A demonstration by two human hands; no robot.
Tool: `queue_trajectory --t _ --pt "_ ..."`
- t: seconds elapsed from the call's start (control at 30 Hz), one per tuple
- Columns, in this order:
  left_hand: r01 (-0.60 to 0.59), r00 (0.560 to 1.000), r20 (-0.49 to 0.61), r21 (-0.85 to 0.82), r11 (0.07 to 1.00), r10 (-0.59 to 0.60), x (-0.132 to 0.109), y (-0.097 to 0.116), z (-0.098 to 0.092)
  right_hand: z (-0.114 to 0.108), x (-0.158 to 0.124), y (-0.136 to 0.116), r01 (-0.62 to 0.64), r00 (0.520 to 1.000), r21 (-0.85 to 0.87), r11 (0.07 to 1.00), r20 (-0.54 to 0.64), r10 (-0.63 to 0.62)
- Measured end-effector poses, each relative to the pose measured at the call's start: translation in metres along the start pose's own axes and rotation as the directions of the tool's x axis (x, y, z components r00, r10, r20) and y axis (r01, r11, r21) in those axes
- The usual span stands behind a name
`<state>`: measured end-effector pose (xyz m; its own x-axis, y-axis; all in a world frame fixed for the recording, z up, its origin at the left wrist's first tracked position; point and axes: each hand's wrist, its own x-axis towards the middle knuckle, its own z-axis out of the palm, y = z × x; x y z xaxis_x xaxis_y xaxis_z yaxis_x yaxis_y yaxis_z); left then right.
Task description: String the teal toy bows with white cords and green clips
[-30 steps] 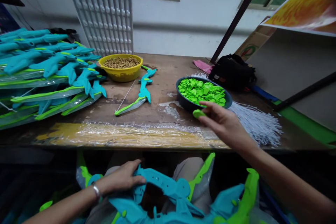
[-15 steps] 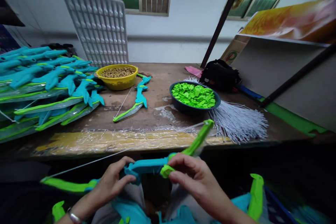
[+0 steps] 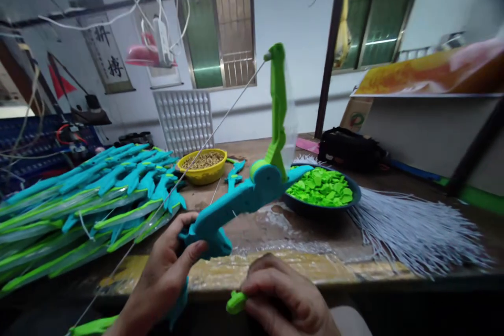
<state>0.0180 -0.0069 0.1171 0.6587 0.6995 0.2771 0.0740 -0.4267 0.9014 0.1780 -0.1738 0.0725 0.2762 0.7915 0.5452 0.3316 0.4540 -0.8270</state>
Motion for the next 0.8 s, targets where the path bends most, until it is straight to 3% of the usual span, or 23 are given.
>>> queue_trajectory --t 0.1,0.2,0.33,0.5,0.67,0.8 --pt "0.002 0.999 0.046 -0.191 0.982 0.007 0.006 0.012 0.024 0.000 0.015 -0.011 0.100 0.984 -0.070 0.992 -0.140 -0.109" --pt "0.095 0.991 0.126 -0.395 0.914 -0.049 0.008 0.013 0.053 -0.007 0.021 -0.021 0.171 0.935 -0.208 0.963 -0.275 -0.225" --pt "0.207 0.977 0.166 -0.581 0.787 -0.134 0.010 0.006 0.083 -0.021 0.019 -0.024 0.176 0.888 -0.373 0.911 -0.340 -0.311" --pt "0.222 0.975 0.128 -0.652 0.725 -0.183 0.006 0.008 0.106 -0.038 0.014 -0.021 0.156 0.877 -0.451 0.879 -0.347 -0.333" --pt "0.181 0.980 0.063 -0.661 0.728 -0.187 0.000 0.025 0.118 -0.051 0.013 -0.027 0.111 0.924 -0.508 0.854 -0.265 -0.277" --pt "0.149 0.988 0.071 -0.675 0.723 -0.137 0.000 0.031 0.122 -0.049 0.012 -0.029 0.078 0.892 -0.514 0.854 -0.346 -0.290"
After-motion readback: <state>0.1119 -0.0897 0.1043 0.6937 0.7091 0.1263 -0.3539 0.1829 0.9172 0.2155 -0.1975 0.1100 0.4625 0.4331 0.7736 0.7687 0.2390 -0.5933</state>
